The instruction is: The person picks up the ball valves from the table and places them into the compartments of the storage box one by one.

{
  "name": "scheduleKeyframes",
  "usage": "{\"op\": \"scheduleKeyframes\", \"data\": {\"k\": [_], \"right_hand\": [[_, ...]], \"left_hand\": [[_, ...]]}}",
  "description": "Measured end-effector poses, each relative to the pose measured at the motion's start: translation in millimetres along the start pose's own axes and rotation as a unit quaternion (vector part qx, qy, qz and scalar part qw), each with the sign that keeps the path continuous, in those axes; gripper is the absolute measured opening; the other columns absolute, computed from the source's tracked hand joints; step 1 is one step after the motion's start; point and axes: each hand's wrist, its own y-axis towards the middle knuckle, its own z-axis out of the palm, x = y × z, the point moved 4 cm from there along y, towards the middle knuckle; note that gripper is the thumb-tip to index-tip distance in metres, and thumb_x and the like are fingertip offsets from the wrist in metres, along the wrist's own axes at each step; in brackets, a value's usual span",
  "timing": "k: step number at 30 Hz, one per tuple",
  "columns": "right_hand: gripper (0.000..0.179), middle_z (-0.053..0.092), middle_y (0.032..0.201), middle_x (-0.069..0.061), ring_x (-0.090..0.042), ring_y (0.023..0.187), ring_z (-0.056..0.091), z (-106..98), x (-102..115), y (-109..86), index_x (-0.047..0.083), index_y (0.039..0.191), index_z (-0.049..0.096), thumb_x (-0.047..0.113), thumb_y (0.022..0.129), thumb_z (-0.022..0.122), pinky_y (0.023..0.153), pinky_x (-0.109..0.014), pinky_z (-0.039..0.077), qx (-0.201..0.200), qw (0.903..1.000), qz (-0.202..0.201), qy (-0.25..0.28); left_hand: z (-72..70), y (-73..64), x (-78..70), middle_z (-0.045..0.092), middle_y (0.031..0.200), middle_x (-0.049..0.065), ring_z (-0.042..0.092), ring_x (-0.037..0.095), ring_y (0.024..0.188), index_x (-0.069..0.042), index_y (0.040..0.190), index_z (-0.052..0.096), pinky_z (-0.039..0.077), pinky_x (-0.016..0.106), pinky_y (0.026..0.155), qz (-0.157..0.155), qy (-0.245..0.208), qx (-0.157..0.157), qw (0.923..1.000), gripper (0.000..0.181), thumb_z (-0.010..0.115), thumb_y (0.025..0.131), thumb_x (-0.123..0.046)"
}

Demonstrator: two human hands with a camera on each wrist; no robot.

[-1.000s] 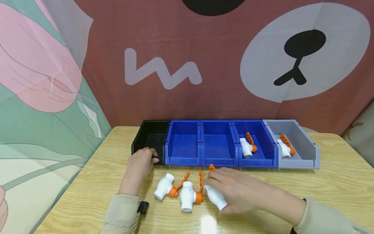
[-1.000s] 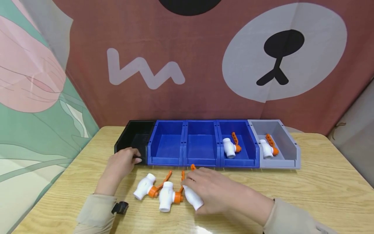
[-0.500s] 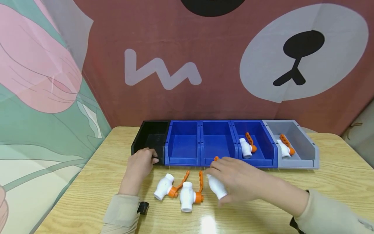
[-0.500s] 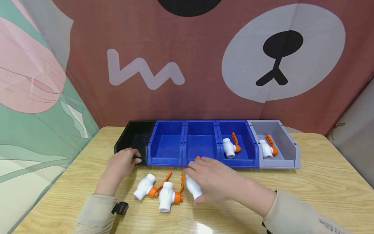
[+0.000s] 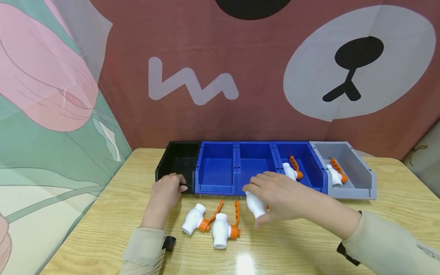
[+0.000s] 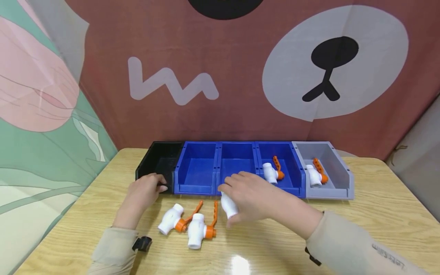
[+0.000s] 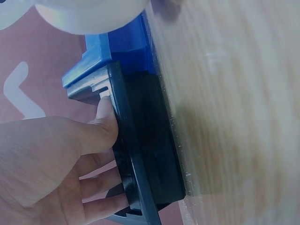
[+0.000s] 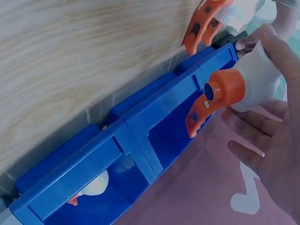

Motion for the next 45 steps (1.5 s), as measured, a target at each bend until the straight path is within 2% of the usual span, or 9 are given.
{"op": "scheduleKeyframes", "data": {"k": [12,18,22,29,34,45], "right_hand": [[0.078,0.066,0.109,-0.005,-0.024,0.098,0.062,-5,-15,15.9,0.006,0.123,0.065,0.062,0.071,0.08,0.09,-0.044,0.052,0.0,0.9998,0.021,-0.002],[0.08,0.066,0.114,-0.007,-0.028,0.106,0.062,-5,-21,21.9,0.006,0.125,0.064,0.062,0.071,0.081,0.096,-0.047,0.049,0.005,0.9993,0.036,0.0],[0.08,0.065,0.117,-0.008,-0.029,0.109,0.061,-6,-27,23.2,0.005,0.127,0.063,0.06,0.071,0.082,0.098,-0.048,0.048,0.015,0.9987,0.049,0.006],[0.079,0.065,0.112,-0.006,-0.025,0.101,0.061,-4,-41,23.4,0.006,0.127,0.064,0.057,0.07,0.084,0.093,-0.045,0.051,0.02,0.9978,0.063,0.001],[0.079,0.065,0.114,-0.005,-0.026,0.105,0.061,-1,-50,25.9,0.007,0.128,0.063,0.058,0.071,0.083,0.096,-0.047,0.05,0.027,0.997,0.072,-0.005],[0.078,0.065,0.117,-0.007,-0.025,0.102,0.061,5,-69,35.5,0.009,0.131,0.063,0.053,0.07,0.086,0.088,-0.044,0.054,0.043,0.9909,0.123,0.034]], "left_hand": [[-1.6,-2.4,-0.6,0.066,0.087,0.007,0.067,0.031,0.085,-0.01,0.092,0.074,0.056,0.047,0.07,-0.003,0.001,0.004,1.0,0.011,0.077,0.087,-0.02],[-2.0,-1.4,-0.9,0.066,0.087,0.007,0.067,0.031,0.086,-0.01,0.091,0.074,0.056,0.047,0.071,-0.002,0.001,0.005,1.0,0.011,0.077,0.088,-0.02],[-2.0,-0.2,-0.8,0.066,0.087,0.007,0.067,0.031,0.086,-0.01,0.092,0.074,0.056,0.047,0.071,-0.001,-0.001,0.003,1.0,0.011,0.077,0.088,-0.02],[-3.2,-0.7,-2.3,0.066,0.086,0.008,0.067,0.031,0.085,-0.009,0.091,0.074,0.055,0.047,0.07,-0.002,0.0,0.002,1.0,0.011,0.077,0.088,-0.018],[-3.1,-1.1,-2.6,0.066,0.086,0.007,0.066,0.031,0.085,-0.009,0.091,0.073,0.055,0.047,0.07,-0.001,0.003,0.002,1.0,0.011,0.077,0.088,-0.018],[-3.2,-0.3,-3.2,0.066,0.086,0.007,0.066,0.03,0.084,-0.009,0.092,0.074,0.056,0.046,0.07,-0.005,0.004,0.01,0.9999,0.011,0.076,0.088,-0.019]]}}
